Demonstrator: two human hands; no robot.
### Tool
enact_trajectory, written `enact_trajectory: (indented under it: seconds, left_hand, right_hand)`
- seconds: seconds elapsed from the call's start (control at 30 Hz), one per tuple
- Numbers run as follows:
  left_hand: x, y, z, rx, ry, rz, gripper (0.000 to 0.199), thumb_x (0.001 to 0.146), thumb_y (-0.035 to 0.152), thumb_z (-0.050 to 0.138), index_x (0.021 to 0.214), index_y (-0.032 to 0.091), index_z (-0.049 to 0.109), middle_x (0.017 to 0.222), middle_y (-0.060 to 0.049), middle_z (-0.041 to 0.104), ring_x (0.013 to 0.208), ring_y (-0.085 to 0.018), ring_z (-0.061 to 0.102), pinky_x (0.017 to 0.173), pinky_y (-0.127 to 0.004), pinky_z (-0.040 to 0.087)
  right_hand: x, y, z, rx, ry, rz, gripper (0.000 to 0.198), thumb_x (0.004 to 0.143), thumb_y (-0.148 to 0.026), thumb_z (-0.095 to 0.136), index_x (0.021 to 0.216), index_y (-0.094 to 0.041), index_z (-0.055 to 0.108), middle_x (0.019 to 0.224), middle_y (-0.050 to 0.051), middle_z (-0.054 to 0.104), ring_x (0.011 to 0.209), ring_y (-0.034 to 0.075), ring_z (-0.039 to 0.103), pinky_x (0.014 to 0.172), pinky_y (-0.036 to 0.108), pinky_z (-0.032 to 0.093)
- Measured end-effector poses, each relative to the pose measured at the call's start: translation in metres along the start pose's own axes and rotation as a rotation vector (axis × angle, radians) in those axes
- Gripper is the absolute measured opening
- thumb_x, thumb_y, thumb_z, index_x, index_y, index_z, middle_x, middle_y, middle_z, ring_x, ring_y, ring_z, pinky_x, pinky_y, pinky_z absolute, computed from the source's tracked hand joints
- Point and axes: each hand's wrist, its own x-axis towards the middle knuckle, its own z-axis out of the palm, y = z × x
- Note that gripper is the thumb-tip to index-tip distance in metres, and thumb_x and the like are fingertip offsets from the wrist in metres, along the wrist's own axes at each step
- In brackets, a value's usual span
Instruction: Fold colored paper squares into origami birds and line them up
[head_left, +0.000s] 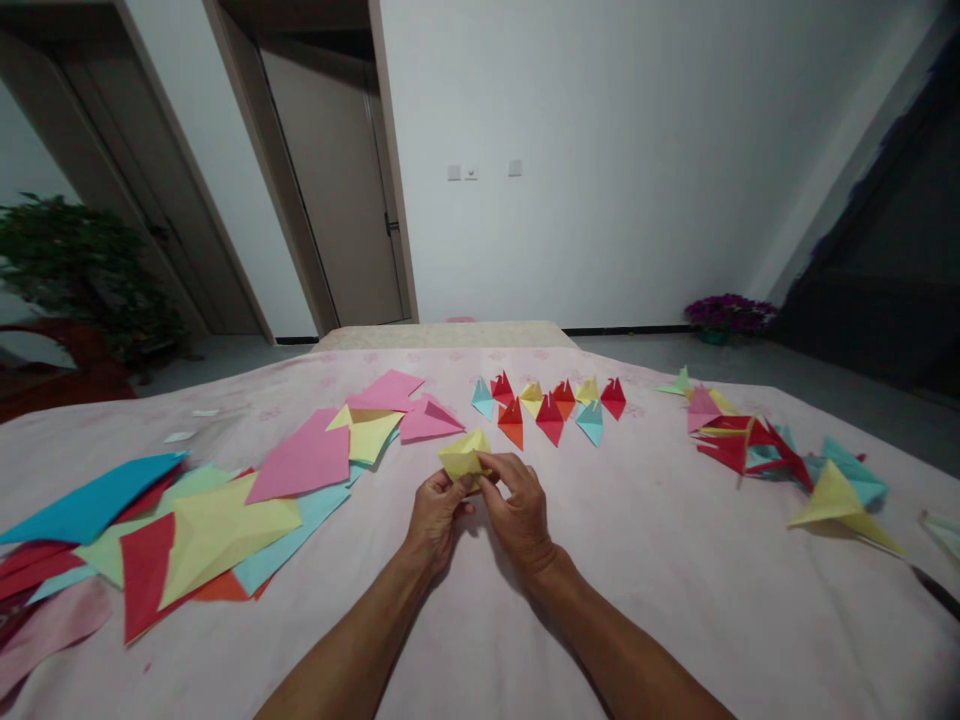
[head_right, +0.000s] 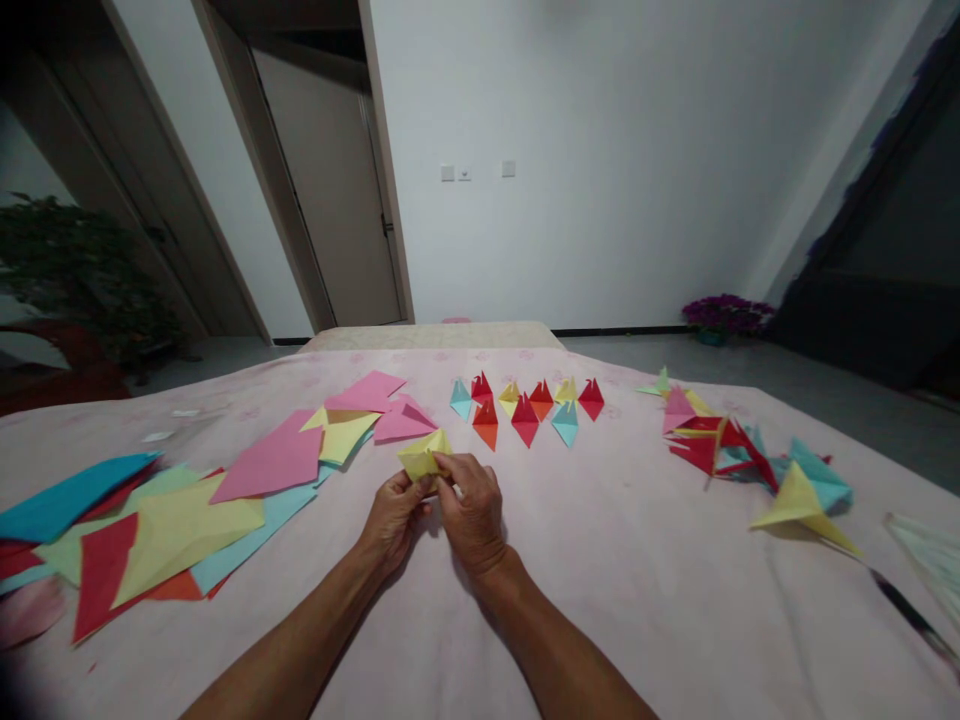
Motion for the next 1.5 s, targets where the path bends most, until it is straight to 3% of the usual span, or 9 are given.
enact_trajectory:
  seconds: [0.17, 0.3, 0.47, 0.57, 0.7, 0.87, 1.0, 1.27, 1.5]
  left_hand:
    - [0.0, -0.001, 0.001, 0.014, 0.0, 0.022, 0.044, 0.07, 0.032, 0.081, 0.107, 0.011, 0.069, 0.105, -0.012, 0.071, 0.077, -0.013, 0.066, 0.049, -0.014, 0.045]
    - [0.001, -0.002, -0.001, 0.116, 0.023, 0.063, 0.041, 0.069, 0.031, 0.081, 0.104, 0.011, 0.07, 0.095, -0.008, 0.07, 0.072, -0.011, 0.062, 0.051, -0.015, 0.045]
    - [0.005, -0.002, -0.007, 0.204, 0.024, 0.074, 0.036, 0.069, 0.035, 0.081, 0.093, 0.01, 0.071, 0.077, -0.003, 0.066, 0.062, -0.009, 0.055, 0.05, -0.017, 0.042]
    - [0.006, -0.001, -0.01, 0.248, -0.049, 0.053, 0.034, 0.074, 0.037, 0.077, 0.094, 0.01, 0.071, 0.074, -0.003, 0.064, 0.058, -0.007, 0.052, 0.05, -0.017, 0.04]
    - [0.005, -0.001, -0.008, 0.285, -0.052, 0.09, 0.04, 0.077, 0.035, 0.073, 0.107, 0.012, 0.063, 0.085, -0.005, 0.066, 0.063, -0.009, 0.055, 0.049, -0.017, 0.041]
    - [-0.002, -0.004, -0.003, 0.373, 0.096, 0.29, 0.055, 0.071, 0.026, 0.076, 0.121, 0.021, 0.053, 0.113, -0.008, 0.062, 0.08, -0.015, 0.064, 0.063, -0.025, 0.054]
    - [-0.004, -0.006, 0.0, 0.334, 0.096, 0.251, 0.048, 0.075, 0.032, 0.072, 0.117, 0.019, 0.053, 0.108, -0.01, 0.064, 0.08, -0.016, 0.065, 0.063, -0.028, 0.056]
    - [0.001, -0.001, -0.002, 0.017, 0.017, -0.002, 0.058, 0.069, 0.032, 0.083, 0.117, 0.015, 0.055, 0.085, -0.003, 0.067, 0.063, -0.008, 0.061, 0.047, -0.013, 0.046]
    - [0.007, 0.008, -0.008, -0.281, -0.093, -0.212, 0.039, 0.072, 0.022, 0.083, 0.106, 0.015, 0.063, 0.079, 0.001, 0.064, 0.057, -0.003, 0.058, 0.048, -0.009, 0.048]
  right_hand:
    - [0.003, 0.001, 0.005, 0.198, 0.049, 0.215, 0.034, 0.082, -0.016, 0.061, 0.115, -0.022, 0.063, 0.102, 0.006, 0.064, 0.085, 0.016, 0.062, 0.072, 0.029, 0.052]
    - [0.004, 0.003, 0.009, 0.292, 0.039, 0.433, 0.039, 0.079, -0.024, 0.064, 0.118, -0.019, 0.061, 0.083, 0.002, 0.066, 0.07, 0.015, 0.061, 0.066, 0.028, 0.052]
    - [0.01, 0.008, 0.004, 0.182, 0.079, 0.456, 0.054, 0.069, -0.028, 0.073, 0.121, -0.02, 0.06, 0.095, 0.005, 0.067, 0.083, 0.019, 0.059, 0.076, 0.034, 0.05]
    - [0.014, 0.009, 0.003, 0.316, 0.027, 0.524, 0.063, 0.069, -0.03, 0.072, 0.128, -0.017, 0.055, 0.092, 0.005, 0.066, 0.08, 0.019, 0.059, 0.071, 0.033, 0.05]
    - [0.016, 0.009, 0.004, 0.564, 0.0, 0.631, 0.066, 0.07, -0.03, 0.068, 0.131, -0.013, 0.048, 0.071, -0.004, 0.059, 0.063, 0.015, 0.057, 0.06, 0.028, 0.047]
    - [0.019, 0.01, 0.001, 0.513, 0.121, 0.66, 0.057, 0.068, -0.028, 0.068, 0.121, -0.013, 0.053, 0.063, -0.008, 0.05, 0.055, 0.011, 0.05, 0.053, 0.024, 0.042]
    - [0.022, 0.006, -0.003, 0.479, 0.124, 0.636, 0.054, 0.068, -0.026, 0.066, 0.119, -0.013, 0.054, 0.063, -0.009, 0.048, 0.054, 0.011, 0.048, 0.052, 0.023, 0.04]
    - [0.018, -0.002, 0.001, 0.544, 0.044, 0.539, 0.054, 0.075, -0.027, 0.066, 0.126, -0.016, 0.05, 0.073, -0.004, 0.055, 0.064, 0.013, 0.055, 0.061, 0.026, 0.047]
    - [0.015, -0.004, -0.011, 0.313, -0.048, 0.177, 0.044, 0.073, -0.025, 0.074, 0.114, -0.024, 0.058, 0.108, 0.005, 0.06, 0.08, 0.016, 0.06, 0.065, 0.029, 0.05]
